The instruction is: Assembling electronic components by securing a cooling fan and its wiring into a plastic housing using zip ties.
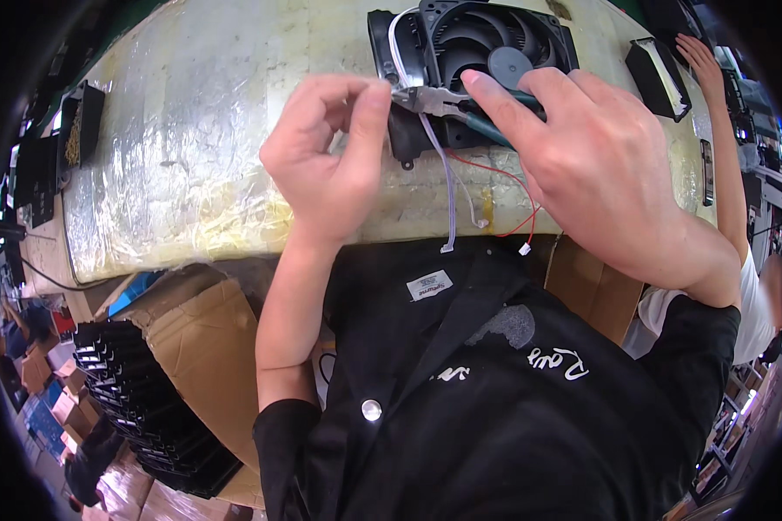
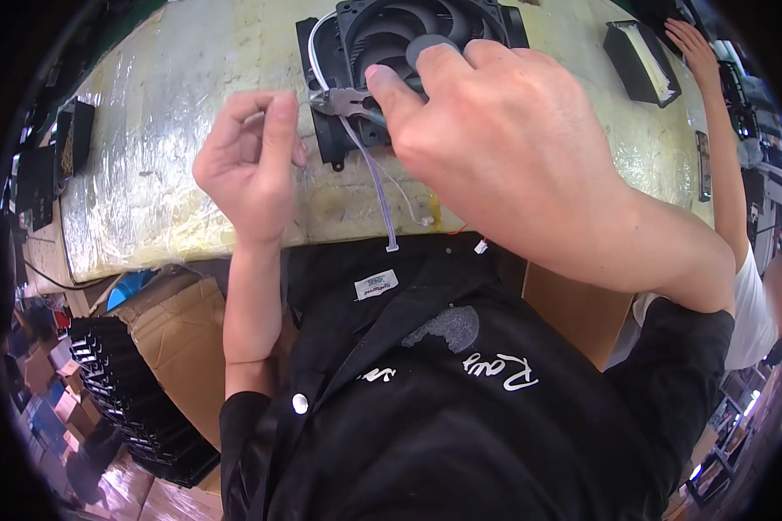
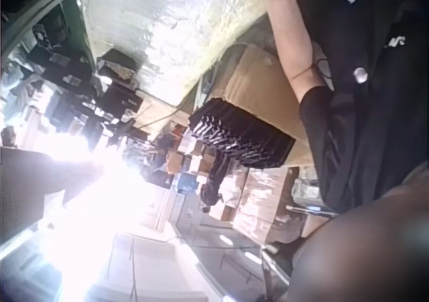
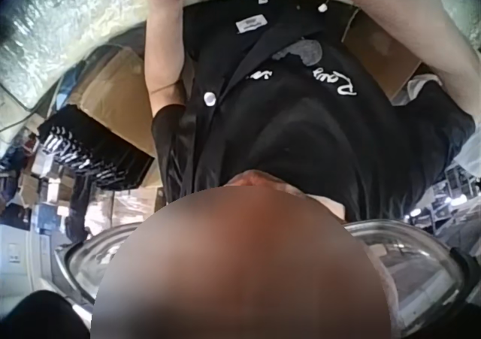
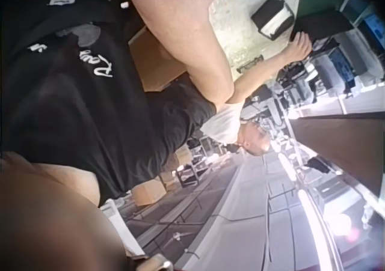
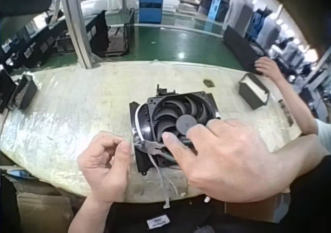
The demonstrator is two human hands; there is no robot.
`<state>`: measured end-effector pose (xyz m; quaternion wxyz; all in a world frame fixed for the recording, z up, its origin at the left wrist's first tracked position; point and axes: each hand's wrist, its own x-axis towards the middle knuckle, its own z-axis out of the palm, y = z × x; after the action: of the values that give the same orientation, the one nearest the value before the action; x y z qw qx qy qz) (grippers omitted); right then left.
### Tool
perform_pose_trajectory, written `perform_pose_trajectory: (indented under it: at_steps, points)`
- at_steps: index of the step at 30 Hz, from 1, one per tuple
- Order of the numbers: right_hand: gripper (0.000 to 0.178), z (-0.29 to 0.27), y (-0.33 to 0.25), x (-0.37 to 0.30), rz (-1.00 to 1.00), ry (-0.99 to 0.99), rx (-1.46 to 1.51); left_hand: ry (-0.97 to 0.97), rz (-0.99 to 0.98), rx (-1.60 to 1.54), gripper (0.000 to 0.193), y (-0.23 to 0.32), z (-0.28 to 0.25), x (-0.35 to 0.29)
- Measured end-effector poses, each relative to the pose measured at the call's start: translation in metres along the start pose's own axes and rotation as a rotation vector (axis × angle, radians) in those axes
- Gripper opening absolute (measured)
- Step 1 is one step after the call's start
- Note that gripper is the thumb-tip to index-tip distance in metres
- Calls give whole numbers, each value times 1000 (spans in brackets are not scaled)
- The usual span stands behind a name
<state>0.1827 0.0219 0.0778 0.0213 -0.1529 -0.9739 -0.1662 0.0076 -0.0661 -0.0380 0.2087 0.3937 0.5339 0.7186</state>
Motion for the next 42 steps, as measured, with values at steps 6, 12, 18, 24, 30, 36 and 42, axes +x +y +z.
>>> perform_pose_trajectory:
  at_steps: [6, 12, 18, 24, 30, 36, 42]
  points:
    - [46, 24, 37, -26, 329, 248, 542, 496, 261, 227, 5, 25, -72, -40]
    - [47, 112, 118, -127, 1003, 153, 552, 553, 29, 829, 5, -25, -144, -161]
    - [47, 125, 86, -106, 920, 484, 880, 383, -520, 747, 21, -74, -153, -180]
    - [39, 83, 69, -76, 517, 589, 671, 139, -779, 819, 20, -74, -161, -168]
    - [57, 38, 37, -41, 117, 198, 632, -304, -700, 1107, 32, 12, -143, -134]
    - [62, 56, 14, -19, 17, 63, 467, -270, 55, 549, 12, 132, -45, 0]
    - [55, 61, 11, -6, -1, 243, 259, -130, 682, 1284, 81, 4, 30, 266]
